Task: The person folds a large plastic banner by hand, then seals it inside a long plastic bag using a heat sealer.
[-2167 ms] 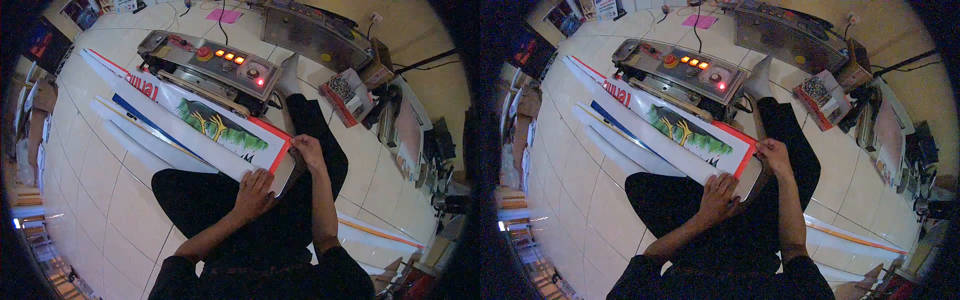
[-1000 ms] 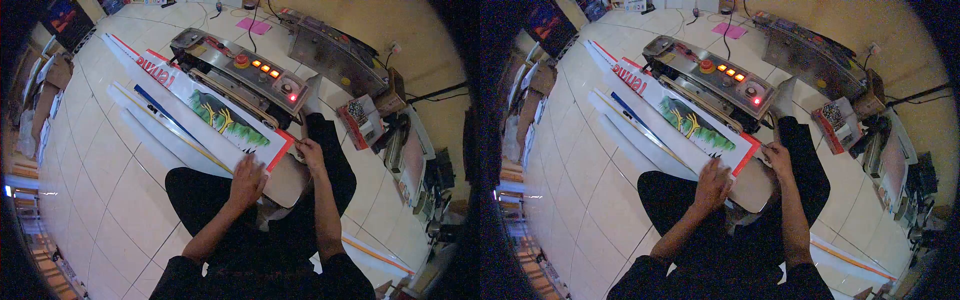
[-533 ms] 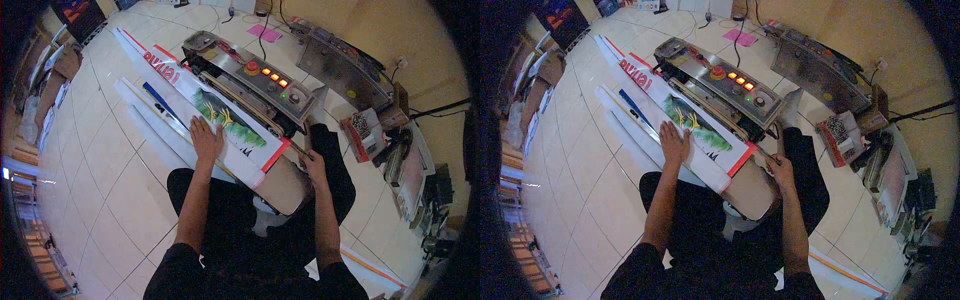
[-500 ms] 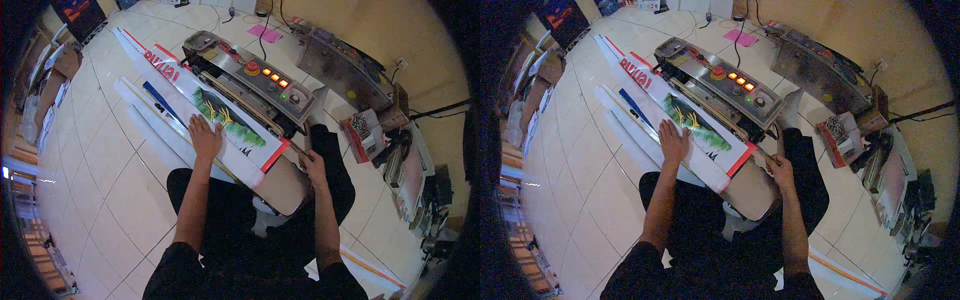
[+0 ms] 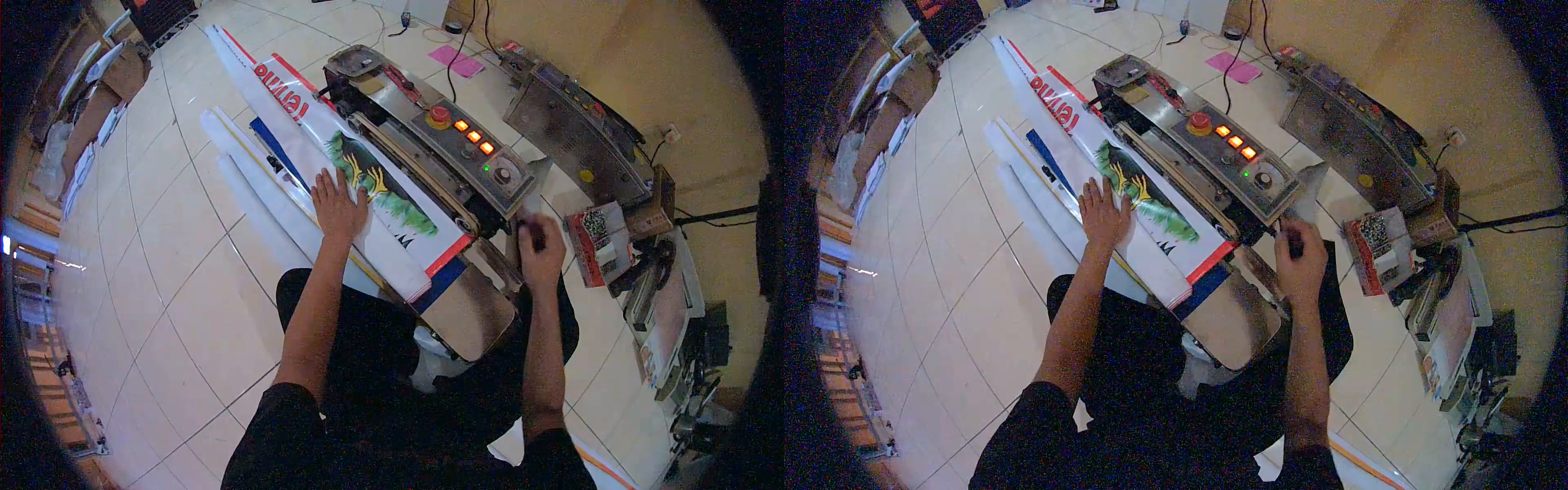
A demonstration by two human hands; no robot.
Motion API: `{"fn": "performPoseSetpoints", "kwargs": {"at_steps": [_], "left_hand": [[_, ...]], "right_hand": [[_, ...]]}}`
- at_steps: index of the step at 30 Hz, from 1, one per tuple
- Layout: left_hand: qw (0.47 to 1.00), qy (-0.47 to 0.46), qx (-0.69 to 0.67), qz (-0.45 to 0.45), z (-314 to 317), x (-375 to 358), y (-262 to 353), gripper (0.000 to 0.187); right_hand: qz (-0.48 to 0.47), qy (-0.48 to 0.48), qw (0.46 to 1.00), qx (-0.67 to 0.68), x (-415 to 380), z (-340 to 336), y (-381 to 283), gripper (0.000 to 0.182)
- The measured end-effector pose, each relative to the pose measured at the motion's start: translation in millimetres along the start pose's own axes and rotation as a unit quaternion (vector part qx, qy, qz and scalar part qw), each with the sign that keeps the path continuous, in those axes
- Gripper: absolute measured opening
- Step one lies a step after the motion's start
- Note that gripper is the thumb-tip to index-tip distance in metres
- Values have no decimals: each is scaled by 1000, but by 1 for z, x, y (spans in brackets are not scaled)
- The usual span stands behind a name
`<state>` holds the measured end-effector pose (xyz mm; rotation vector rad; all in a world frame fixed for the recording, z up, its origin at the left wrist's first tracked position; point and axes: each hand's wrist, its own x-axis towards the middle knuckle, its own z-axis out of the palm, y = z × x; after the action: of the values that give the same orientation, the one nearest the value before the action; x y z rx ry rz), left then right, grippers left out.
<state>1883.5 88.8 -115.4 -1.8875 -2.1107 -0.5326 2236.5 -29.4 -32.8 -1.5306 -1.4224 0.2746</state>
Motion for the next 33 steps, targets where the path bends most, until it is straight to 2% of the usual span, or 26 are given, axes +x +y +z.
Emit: {"fn": "performPoseSetpoints", "kwargs": {"at_steps": [2, 4, 8, 10, 13, 19, 22, 33], "left_hand": [[1000, -25, -11, -15, -2, 1, -1, 72], [999, -32, -8, -24, -2, -1, 0, 73], [996, -71, -6, -61, -10, 0, 8, 74], [996, -59, -17, -64, -5, 0, 7, 74], [997, -46, -3, -60, 5, 2, 4, 75], [999, -9, 14, -31, 25, 5, -7, 76], [999, -8, 10, -29, 25, 9, -7, 76], [999, -9, 44, -26, 44, 18, -17, 76]], "right_hand": [[-50, -11, 997, 50, 34, 9, -13, 22], [-68, -24, 997, 7, 66, 24, -16, 19], [-111, -57, 991, 40, 109, 60, -13, 20], [-145, -73, 987, -11, 121, 73, -12, 23], [-143, -125, 981, -21, 132, 82, -3, 27], [-94, -148, 984, 12, 125, 93, 23, 30], [-97, -163, 982, -18, 125, 93, 30, 30], [-92, -167, 981, -22, 113, 88, 36, 31]]}}
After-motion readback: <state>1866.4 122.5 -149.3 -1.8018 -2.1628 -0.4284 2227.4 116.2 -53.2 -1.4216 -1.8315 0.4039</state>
